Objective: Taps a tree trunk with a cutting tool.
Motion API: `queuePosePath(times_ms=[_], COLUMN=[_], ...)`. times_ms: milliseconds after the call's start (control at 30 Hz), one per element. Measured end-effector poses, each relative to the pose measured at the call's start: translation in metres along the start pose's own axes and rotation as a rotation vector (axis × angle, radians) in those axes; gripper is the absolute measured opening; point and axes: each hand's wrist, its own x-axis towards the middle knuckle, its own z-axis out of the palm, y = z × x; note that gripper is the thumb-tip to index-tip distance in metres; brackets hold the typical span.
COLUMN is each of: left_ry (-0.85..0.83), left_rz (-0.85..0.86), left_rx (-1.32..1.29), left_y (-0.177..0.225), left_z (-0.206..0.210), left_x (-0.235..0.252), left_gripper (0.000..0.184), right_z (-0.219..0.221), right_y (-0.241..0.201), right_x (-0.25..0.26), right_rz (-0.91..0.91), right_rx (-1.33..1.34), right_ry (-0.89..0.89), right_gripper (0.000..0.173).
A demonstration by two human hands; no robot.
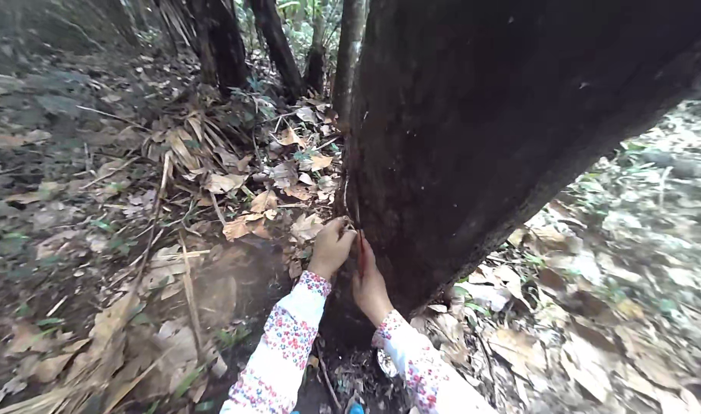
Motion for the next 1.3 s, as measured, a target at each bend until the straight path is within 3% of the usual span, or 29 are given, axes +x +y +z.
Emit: queuePosePath(times_ms=[133,400,600,733,800,933,1000,1133,1300], left_ry=[0.043,-0.09,-0.185,-0.145,-0.188,-0.47,-0.385,-0.082,-0.107], left_rz=[0.048,0.086,0.105,0.144,0.132,0.063,0.097,0.178,0.232], left_rx=[0.177,0.203,0.186,0.113,0.133,0.117,0.004,0.06,0.269], left_y=[-0.006,-0.021,-0.029,-0.026,-0.019,-0.029,-0.046,-0.052,-0.05], left_z=[0.008,-0.02,-0.027,-0.027,-0.032,-0.047,-0.052,-0.067,-0.043], left_x=[0.005,-0.003,0.018,0.012,0.005,-0.031,-0.034,0.024,0.107], left_gripper=[0.035,0.037,0.038,0.036,0.035,0.036,0.031,0.033,0.046], right_z=[0.032,0.081,0.085,0.077,0.071,0.075,0.074,0.05,0.038], right_y=[-0.002,-0.015,-0.022,-0.034,-0.05,-0.049,-0.038,-0.034,-0.032], right_x=[0.003,-0.001,0.018,0.01,-0.004,-0.079,-0.111,-0.136,-0.153], right_rz=[0.099,0.324,0.421,0.403,0.387,0.371,0.305,0.193,0.061], right_rx=[-0.05,-0.12,-0.232,-0.214,-0.181,-0.091,-0.078,-0.097,-0.046], right_ry=[0.06,0.115,0.131,0.132,0.143,0.155,0.221,0.271,0.368], right_gripper=[0.077,0.075,0.082,0.083,0.082,0.077,0.074,0.072,0.073])
